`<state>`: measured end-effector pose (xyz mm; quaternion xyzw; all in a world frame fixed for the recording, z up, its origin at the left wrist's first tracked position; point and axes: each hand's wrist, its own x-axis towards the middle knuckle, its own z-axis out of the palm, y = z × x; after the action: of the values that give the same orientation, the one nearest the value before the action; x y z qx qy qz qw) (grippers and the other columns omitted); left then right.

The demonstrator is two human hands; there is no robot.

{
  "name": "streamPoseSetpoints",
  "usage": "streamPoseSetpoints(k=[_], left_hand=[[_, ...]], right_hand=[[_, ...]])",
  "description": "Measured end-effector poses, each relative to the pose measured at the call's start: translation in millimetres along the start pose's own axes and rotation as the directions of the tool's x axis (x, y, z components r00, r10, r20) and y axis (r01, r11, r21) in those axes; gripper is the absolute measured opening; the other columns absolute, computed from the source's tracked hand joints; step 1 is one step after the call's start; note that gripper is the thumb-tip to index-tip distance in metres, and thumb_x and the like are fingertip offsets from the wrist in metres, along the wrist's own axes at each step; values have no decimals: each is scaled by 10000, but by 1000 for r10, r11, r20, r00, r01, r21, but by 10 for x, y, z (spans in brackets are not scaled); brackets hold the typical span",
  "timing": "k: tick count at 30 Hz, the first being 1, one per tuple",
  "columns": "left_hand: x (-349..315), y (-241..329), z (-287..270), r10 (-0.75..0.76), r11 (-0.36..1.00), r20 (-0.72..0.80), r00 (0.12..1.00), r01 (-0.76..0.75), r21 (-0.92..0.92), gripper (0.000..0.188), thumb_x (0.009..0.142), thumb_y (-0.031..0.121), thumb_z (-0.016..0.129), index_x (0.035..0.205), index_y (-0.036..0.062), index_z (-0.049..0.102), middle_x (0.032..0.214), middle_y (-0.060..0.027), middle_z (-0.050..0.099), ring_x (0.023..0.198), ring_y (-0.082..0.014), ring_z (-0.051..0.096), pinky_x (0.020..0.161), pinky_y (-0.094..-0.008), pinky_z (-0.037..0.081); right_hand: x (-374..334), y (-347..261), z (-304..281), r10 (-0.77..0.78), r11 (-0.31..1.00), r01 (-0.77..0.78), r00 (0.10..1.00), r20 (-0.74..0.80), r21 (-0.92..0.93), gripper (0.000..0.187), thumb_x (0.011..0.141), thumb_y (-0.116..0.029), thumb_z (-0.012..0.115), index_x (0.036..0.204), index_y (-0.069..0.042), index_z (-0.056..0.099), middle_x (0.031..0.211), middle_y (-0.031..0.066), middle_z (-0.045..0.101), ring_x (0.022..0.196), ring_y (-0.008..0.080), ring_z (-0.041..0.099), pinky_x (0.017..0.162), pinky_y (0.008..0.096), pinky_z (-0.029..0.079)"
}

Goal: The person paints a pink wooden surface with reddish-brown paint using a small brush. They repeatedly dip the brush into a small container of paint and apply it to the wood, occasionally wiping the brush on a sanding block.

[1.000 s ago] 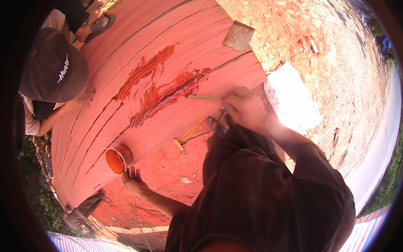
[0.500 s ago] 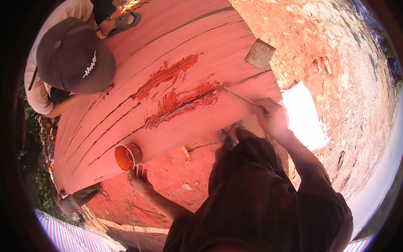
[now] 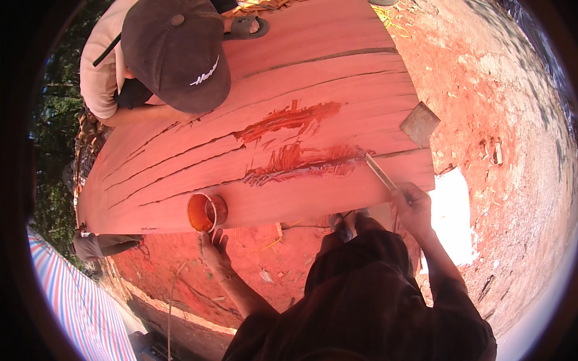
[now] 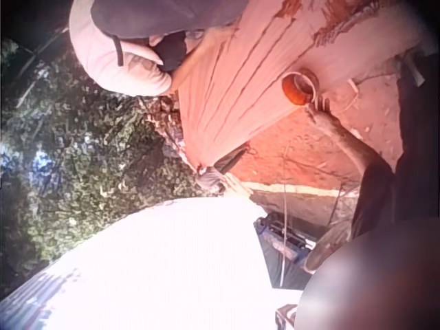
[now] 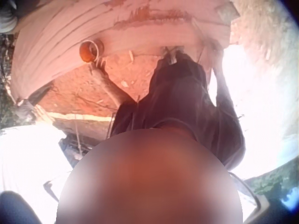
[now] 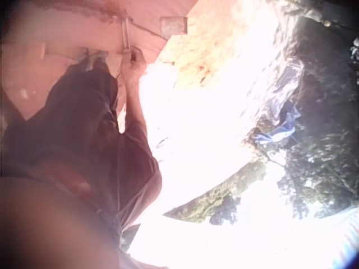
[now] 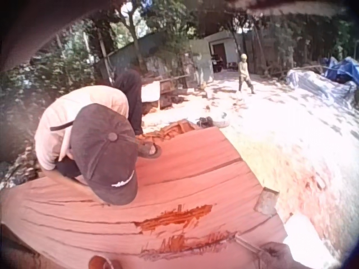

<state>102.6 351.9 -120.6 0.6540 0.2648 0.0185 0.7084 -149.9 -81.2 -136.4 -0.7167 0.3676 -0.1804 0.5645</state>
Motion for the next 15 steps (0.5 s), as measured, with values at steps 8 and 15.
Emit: streamPoseSetpoints(k=[8,15], left_hand=[[87,14,-56,-7,1000,52,999,8,-9,254,1054,262,604,1199,55,579,1142,-120,663,960,-241,717,675,-336,608],[148,-25,-75,67,994,55,996,-61,-95,247,1028,306,679,1079,68,639,1023,-103,716,849,-200,746,604,-304,634]], right_hand=[[-150,-193,378,1,1000,2,992,123,-25,128,979,-1,610,1062,38,700,822,-59,607,734,14,487,642,204,404],[-132,-153,518,-78,997,78,983,164,4,186,963,-9,600,1100,18,724,790,6,659,714,57,577,615,252,470]])
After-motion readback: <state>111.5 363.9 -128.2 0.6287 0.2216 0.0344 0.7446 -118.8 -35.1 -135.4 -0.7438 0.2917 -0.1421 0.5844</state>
